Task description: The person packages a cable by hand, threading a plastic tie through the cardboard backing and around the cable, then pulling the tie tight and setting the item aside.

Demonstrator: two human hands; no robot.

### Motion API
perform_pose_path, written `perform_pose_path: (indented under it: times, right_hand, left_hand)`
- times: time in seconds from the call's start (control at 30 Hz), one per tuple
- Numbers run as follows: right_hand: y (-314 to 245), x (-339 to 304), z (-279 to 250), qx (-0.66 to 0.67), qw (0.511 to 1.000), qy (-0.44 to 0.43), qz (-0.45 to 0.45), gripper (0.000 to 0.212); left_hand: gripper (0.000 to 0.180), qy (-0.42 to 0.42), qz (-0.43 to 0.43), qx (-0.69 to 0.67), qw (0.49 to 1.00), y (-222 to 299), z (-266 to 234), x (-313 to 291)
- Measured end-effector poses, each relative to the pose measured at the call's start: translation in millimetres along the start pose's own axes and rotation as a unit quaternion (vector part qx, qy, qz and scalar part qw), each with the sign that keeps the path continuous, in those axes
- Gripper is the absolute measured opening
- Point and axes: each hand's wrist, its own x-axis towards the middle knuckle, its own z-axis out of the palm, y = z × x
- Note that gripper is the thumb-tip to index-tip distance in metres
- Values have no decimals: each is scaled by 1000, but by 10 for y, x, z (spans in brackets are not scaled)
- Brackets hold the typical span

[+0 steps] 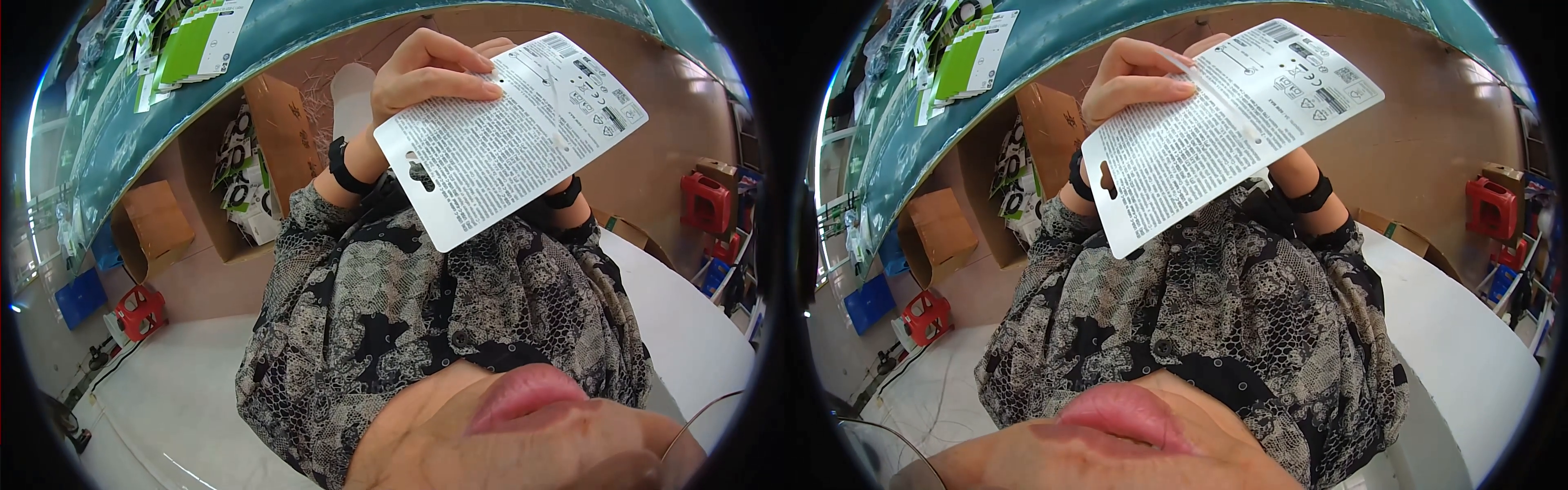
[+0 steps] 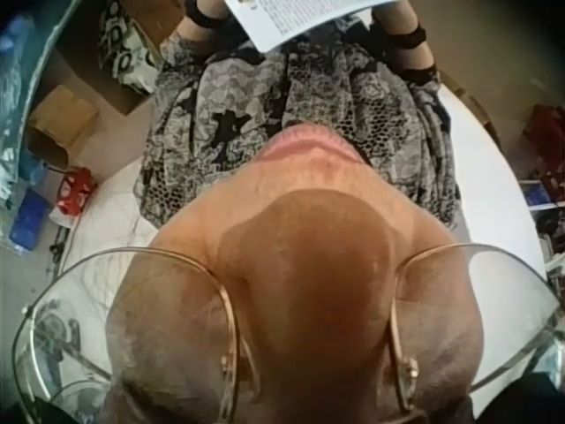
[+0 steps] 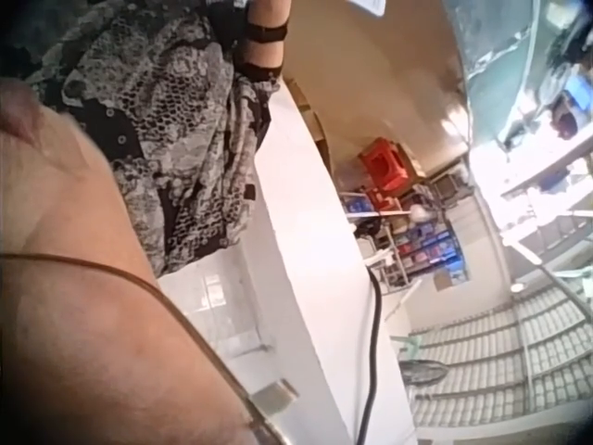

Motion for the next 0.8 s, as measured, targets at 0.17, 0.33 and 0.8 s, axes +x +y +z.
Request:
perform_pose_path:
  times: [0.17,0.33,0.8]
  right_hand:
    - [42,-142,-148,78,995,9,60,47]
    - [72,-245,-224,156,980,17,119,53]
    - [-15,38,147,160,977,7,141,61]
  left_hand:
    - [37,12,11,3,1000,-33,25,-3]
    - [37,14,13,7,1000,-58,38,-17]
    - [35,8,26,5,1000,-112,14,-33]
